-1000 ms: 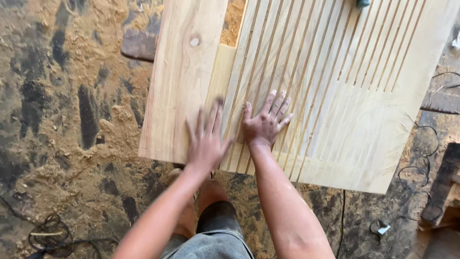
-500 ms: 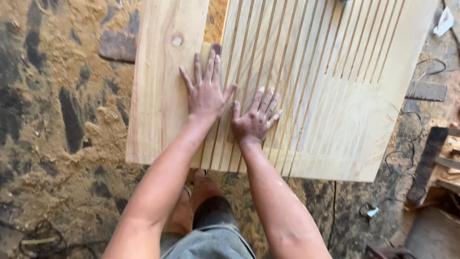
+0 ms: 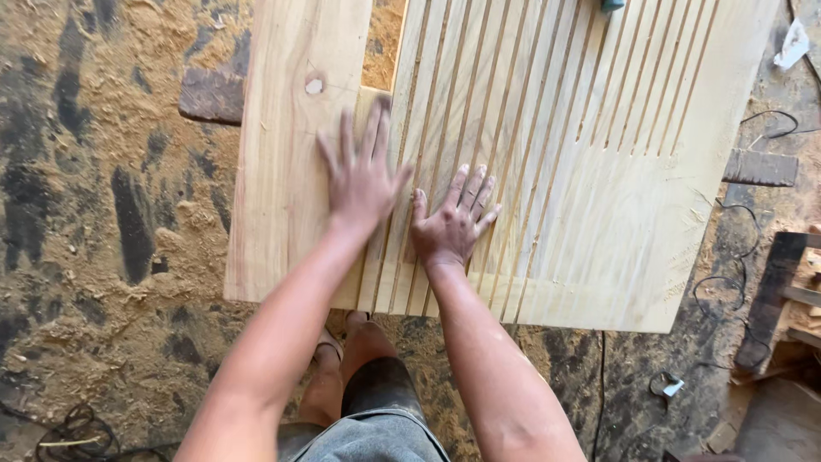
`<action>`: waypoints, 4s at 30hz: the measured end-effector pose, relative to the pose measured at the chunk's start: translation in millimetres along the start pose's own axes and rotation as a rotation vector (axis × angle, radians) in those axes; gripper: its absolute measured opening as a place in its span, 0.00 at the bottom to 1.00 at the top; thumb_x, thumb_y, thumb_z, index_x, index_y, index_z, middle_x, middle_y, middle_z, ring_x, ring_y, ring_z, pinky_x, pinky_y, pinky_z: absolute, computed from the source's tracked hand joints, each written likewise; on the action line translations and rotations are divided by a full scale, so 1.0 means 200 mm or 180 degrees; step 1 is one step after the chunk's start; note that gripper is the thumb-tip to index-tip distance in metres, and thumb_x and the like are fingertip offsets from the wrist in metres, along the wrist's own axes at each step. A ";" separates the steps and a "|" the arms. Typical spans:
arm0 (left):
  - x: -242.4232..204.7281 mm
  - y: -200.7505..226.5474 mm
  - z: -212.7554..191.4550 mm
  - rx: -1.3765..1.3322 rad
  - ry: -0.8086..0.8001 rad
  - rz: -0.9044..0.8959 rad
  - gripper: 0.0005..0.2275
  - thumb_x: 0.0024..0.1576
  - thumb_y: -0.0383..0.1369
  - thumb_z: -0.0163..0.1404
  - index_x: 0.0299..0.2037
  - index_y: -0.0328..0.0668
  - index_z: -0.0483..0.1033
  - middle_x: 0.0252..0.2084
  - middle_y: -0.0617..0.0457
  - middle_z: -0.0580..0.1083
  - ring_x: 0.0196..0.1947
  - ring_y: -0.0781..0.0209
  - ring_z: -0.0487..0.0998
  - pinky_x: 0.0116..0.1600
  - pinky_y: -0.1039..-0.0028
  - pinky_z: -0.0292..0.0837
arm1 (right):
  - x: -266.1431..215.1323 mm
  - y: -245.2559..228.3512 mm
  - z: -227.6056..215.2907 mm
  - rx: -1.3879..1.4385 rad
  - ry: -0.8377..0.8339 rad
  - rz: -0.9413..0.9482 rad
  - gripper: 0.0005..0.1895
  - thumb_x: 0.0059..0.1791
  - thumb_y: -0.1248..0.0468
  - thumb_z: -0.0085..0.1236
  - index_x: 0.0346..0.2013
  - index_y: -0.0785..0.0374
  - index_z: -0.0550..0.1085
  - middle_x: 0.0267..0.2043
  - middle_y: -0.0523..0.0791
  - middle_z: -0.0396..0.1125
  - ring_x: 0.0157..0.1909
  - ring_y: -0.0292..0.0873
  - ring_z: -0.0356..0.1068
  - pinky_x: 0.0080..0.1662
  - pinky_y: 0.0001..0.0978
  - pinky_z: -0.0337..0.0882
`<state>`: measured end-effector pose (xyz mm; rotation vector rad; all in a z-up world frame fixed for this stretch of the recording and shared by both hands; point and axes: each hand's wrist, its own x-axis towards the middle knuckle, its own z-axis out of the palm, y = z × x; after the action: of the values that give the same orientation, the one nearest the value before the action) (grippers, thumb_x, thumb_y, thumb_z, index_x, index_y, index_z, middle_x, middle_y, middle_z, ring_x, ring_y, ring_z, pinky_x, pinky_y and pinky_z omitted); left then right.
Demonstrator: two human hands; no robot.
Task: The person sands a large wooden board with a sanding block, moving back and forth along the grain and grooves. The person then flips the board and continues sanding the edges and a rectangular cutout.
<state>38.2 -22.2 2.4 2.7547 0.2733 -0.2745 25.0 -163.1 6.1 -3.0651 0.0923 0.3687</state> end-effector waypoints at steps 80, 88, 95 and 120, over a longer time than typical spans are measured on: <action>-0.13 -0.22 -0.01 0.0212 -0.0329 -0.0186 0.42 0.58 0.63 0.33 0.71 0.43 0.29 0.74 0.53 0.29 0.73 0.50 0.27 0.71 0.40 0.22 | 0.01 0.04 0.06 0.0160 0.0141 -0.0005 0.44 0.50 0.35 0.32 0.71 0.62 0.50 0.76 0.50 0.33 0.76 0.51 0.28 0.68 0.63 0.28; -0.87 -0.22 -0.08 0.0017 -0.0117 0.0062 0.42 0.54 0.63 0.29 0.71 0.45 0.31 0.74 0.55 0.31 0.72 0.46 0.27 0.66 0.37 0.20 | 0.00 0.02 0.03 0.0091 0.0142 -0.0003 0.43 0.51 0.36 0.34 0.71 0.61 0.49 0.77 0.49 0.32 0.77 0.50 0.29 0.70 0.61 0.30; -0.28 -0.21 0.00 0.0062 -0.0341 -0.0160 0.43 0.57 0.65 0.32 0.72 0.43 0.31 0.74 0.55 0.28 0.73 0.50 0.25 0.70 0.38 0.20 | -0.01 0.03 0.05 0.0110 0.0185 0.0007 0.43 0.51 0.36 0.34 0.71 0.62 0.49 0.77 0.48 0.32 0.77 0.49 0.29 0.69 0.62 0.29; -0.75 -0.21 -0.08 0.0089 -0.0334 0.0049 0.42 0.55 0.63 0.34 0.70 0.45 0.30 0.73 0.55 0.29 0.71 0.48 0.25 0.65 0.35 0.19 | -0.01 0.02 0.04 -0.0040 0.0111 0.0021 0.43 0.51 0.35 0.32 0.71 0.61 0.49 0.77 0.48 0.32 0.77 0.49 0.27 0.70 0.61 0.30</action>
<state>-113.9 -0.1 37.0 2.7575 0.2225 -0.4202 21.4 -166.1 -1.6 -3.0848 0.1020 0.3174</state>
